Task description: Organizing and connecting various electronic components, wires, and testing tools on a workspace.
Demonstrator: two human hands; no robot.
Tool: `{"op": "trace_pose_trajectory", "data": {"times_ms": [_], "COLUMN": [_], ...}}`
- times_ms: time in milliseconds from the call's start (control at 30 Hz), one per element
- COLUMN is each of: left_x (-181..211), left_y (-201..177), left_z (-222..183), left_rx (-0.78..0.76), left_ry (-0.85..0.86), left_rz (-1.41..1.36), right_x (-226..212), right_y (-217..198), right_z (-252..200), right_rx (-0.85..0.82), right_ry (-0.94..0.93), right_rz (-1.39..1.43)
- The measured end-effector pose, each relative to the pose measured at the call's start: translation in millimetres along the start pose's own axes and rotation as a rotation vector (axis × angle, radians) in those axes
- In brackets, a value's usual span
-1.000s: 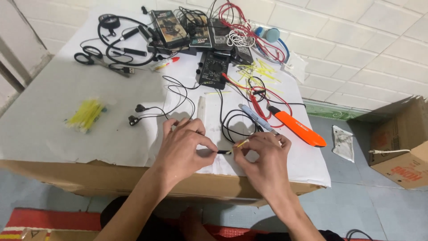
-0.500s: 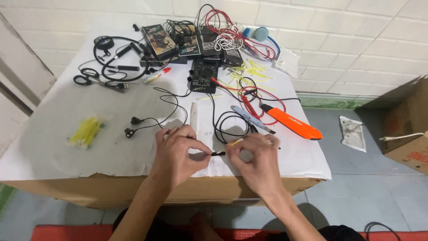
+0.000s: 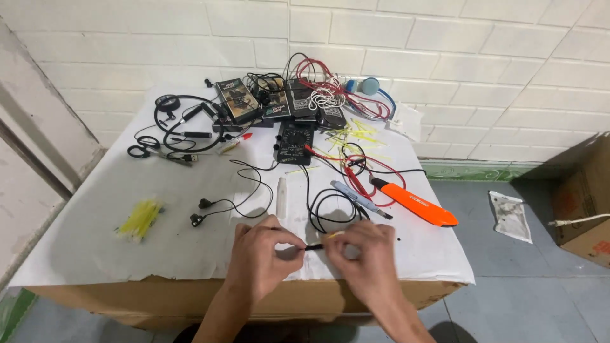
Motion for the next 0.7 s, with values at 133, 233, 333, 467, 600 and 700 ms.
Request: {"op": "trace_pose_trajectory", "data": {"times_ms": [133, 233, 333, 467, 600, 700], "left_x": [3, -1, -8, -7, -7, -8], "left_y": [-1, 2, 4, 4, 4, 5], "left_z": [-2, -2, -4, -7, -7, -7], "left_rx": [-0.025, 0.008, 0.016, -0.004, -0.006, -0.003], "left_ry": [-0.05, -0.077, -0.145, -0.166, -0.161, -0.171], "left_rz": [-0.005, 0.007, 0.035, 0.036, 0.046, 0.026], "right_x": [-1, 2, -4, 4, -9, -11], "right_y": [-7, -23, -5, -3, -9, -18], "right_z": [-7, -13, -13, -17, -20, -18], "right_rx": [0.037, 0.257, 0.082, 0.112, 0.145, 0.233], "right_ry": [0.027, 0.079, 0.061, 0.142, 0.103, 0.08], "right_rz": [-0.16, -0.011, -0.126, 0.013, -0.187, 0.068]}}
Point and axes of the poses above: each hand's wrist, its own z-axis towards the middle knuckle, its own y-axis out of the palm, x = y × z, the point moved 9 cm from there along z, towards the middle knuckle, and after that the axes turned 12 degrees about -z, right-handed, at the moved point
